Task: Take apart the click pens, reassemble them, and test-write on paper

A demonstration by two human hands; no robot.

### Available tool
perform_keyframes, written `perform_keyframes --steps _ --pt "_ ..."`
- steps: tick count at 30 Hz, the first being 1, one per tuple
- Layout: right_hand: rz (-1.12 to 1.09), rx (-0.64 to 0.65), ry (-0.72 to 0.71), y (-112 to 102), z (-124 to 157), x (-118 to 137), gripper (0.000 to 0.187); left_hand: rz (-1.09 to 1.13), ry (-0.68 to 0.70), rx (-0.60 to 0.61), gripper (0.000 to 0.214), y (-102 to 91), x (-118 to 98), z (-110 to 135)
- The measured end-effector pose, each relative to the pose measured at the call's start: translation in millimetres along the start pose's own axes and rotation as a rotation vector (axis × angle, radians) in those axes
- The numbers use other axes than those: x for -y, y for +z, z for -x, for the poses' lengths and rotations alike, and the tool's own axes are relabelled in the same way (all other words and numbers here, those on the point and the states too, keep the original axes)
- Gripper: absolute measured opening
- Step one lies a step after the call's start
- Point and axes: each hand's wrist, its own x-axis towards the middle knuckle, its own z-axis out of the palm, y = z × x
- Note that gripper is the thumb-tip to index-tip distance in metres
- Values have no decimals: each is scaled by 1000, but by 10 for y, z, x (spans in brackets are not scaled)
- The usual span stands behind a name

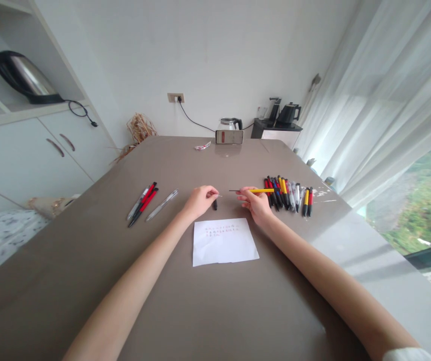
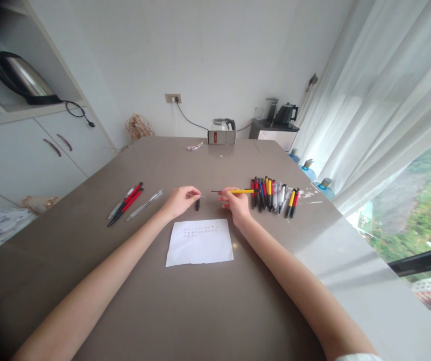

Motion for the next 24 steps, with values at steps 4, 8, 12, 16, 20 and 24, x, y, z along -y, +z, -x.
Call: perform_keyframes --steps 4,8,12,16,20,24 --pt "11 -11 -4 -14 -9 -12 19 -163 71 -10 13 15 -71 42" --pt "16 -15 -6 -5 8 -1 20 -282 104 17 11 39 -139 80" --pt "27 -6 -6 4 19 5 21 -337 107 45 10 74 -173 102" --pt "32 0 -10 4 12 -3 21 -379 101 57 11 83 -188 112" --pt "33 -7 -9 2 5 -6 21 -416 79 58 16 66 -222 127" --pt "32 -11 -4 2 8 -3 20 -390 60 26 17 58 -239 128"
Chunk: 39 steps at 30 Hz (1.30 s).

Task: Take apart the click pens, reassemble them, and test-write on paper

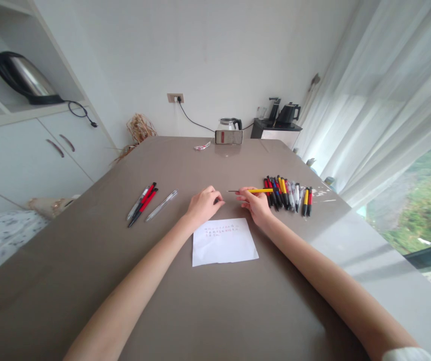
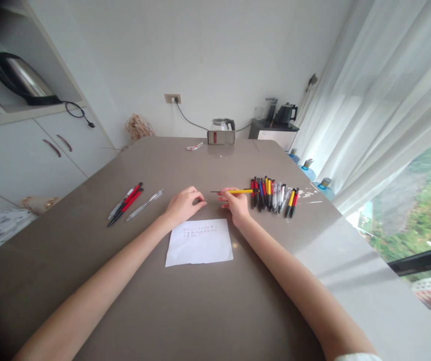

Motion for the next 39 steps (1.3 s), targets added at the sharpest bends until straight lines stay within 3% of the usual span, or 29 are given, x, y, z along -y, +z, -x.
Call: perform_keyframes --steps 6,13,27,39 --pt "-35 63 24 7 11 4 19 277 -27 -101 24 41 41 -68" --pt "-65 142 60 28 39 15 19 640 -56 -14 22 79 58 -131" --pt "-127 82 46 -40 -38 13 16 1167 -447 -112 25 37 153 -183" --pt "-107 27 25 -65 -56 12 18 1386 -536 -219 24 -4 229 -204"
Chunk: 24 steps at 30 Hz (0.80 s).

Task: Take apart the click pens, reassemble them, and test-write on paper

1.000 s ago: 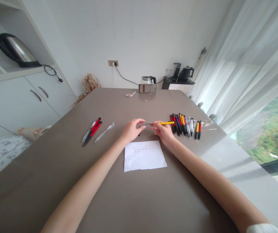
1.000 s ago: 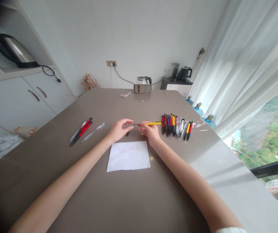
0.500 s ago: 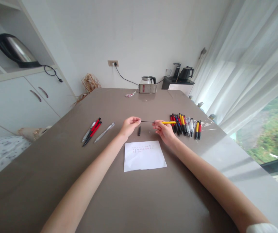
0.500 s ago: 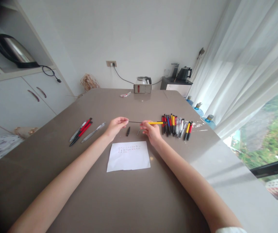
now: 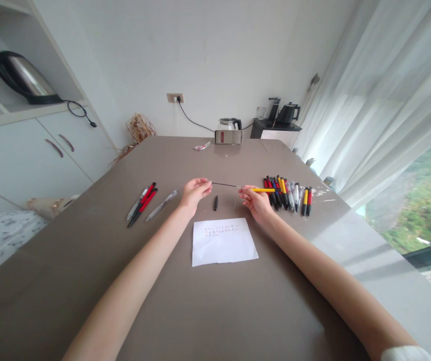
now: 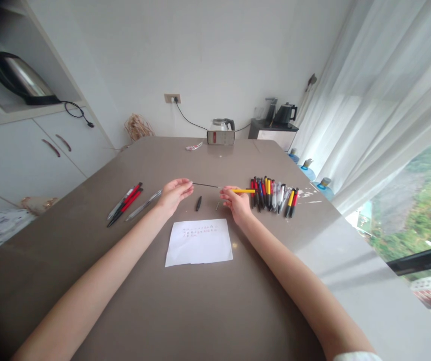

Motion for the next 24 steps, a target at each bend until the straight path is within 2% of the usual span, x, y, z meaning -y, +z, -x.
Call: perform_keyframes --steps 3,7,13,16,24 --pt "33 -11 -18 -20 -13 4 18 -4 26 7 23 3 -52 -15" --pt "191 -35 14 -32 -27 14 16 -49 32 21 23 60 -105 -50" --pt "412 -80 75 -53 -50 24 12 -247 4 56 20 230 -165 -178" --pt "429 -92 73 -58 -46 33 10 -385 -4 87 15 289 -218 -284" --pt "353 -24 106 -56 -37 46 12 -748 -142 216 8 383 -309 -447"
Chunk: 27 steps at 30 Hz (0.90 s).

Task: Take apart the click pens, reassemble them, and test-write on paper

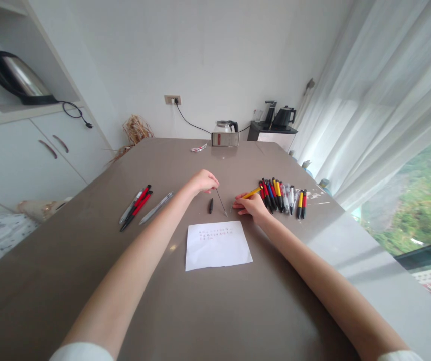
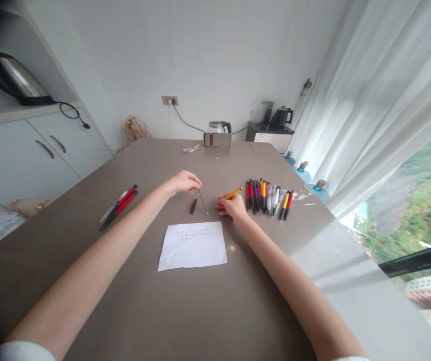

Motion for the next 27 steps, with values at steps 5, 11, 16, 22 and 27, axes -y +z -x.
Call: perform_keyframes --steps 5,11,16,22,27 --pt "24 8 -17 8 -11 -22 13 -173 -15 -20 10 87 8 -56" --pt "19 -11 -56 62 13 -50 13 -523 123 -87 7 219 109 -109" --pt "38 -1 -64 131 2 -113 12 -588 189 -159 14 307 250 -172" --pt "57 67 -107 181 -28 -163 12 -613 170 -197 22 327 366 -195" --pt "32 89 -89 156 16 -56 19 -503 205 -214 18 313 332 -19"
